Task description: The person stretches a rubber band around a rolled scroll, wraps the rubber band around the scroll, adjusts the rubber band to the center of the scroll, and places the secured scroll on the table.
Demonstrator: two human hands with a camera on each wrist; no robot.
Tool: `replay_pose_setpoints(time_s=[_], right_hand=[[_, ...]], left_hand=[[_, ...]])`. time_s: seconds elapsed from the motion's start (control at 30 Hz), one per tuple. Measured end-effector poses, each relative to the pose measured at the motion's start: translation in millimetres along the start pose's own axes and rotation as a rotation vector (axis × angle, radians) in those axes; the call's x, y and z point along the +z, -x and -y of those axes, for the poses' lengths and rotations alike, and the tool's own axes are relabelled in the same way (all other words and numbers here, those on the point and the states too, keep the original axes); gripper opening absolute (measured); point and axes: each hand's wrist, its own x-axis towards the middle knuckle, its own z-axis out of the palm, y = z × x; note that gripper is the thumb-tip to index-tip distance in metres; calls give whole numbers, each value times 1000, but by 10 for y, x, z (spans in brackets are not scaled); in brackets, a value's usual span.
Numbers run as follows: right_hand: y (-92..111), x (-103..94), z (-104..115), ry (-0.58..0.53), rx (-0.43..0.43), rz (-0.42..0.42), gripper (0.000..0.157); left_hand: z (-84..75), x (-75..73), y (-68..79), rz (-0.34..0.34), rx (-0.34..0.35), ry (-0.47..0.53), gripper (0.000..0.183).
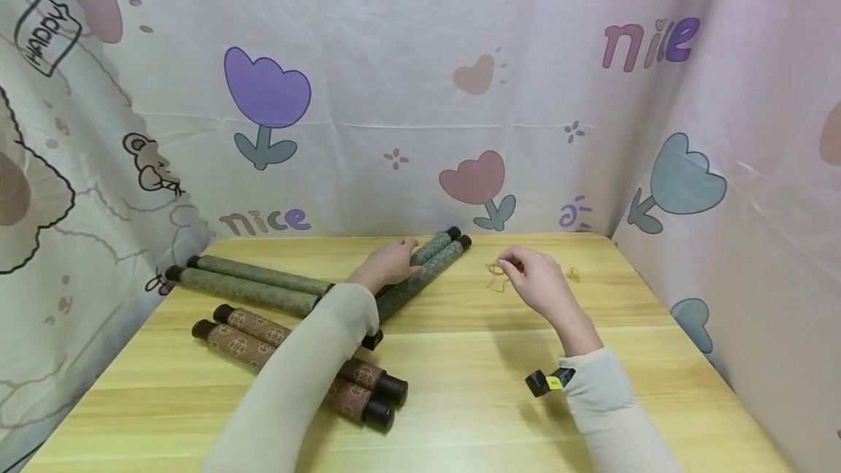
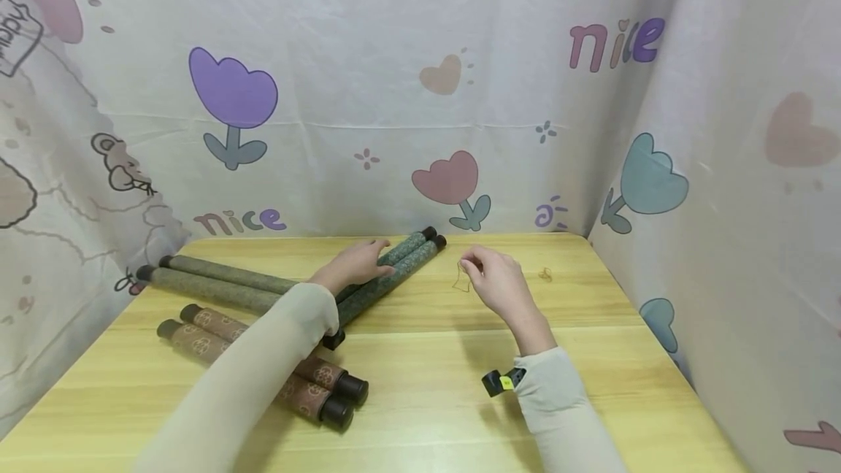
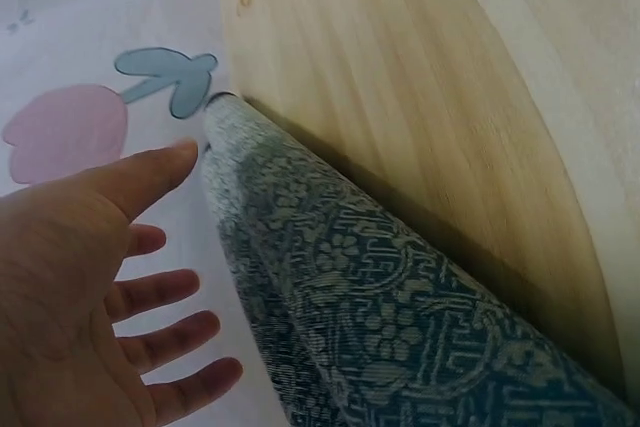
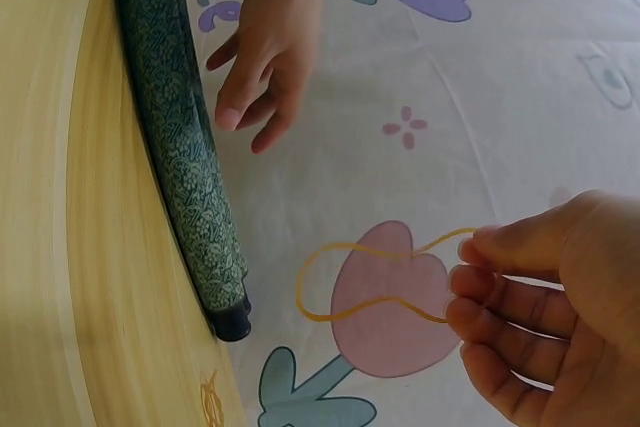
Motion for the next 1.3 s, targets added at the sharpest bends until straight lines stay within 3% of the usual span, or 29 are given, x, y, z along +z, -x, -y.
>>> replay_pose_setpoints(time_s=[0.23, 0.57, 0.97, 1.3], right_hand=[[-38, 38, -33, 38, -3, 38, 12], [-109, 35, -57, 90, -39, 65, 5], [-109, 19, -84, 118, -15, 80, 14], [-110, 14, -137, 132, -20, 78, 18]], left_hand=[[4, 42, -83, 48, -58, 18, 83], [-46, 110, -150, 105, -91, 5, 89], [-108, 221, -246, 104, -154, -46, 105], [-145, 256, -320, 65, -150, -19, 84]])
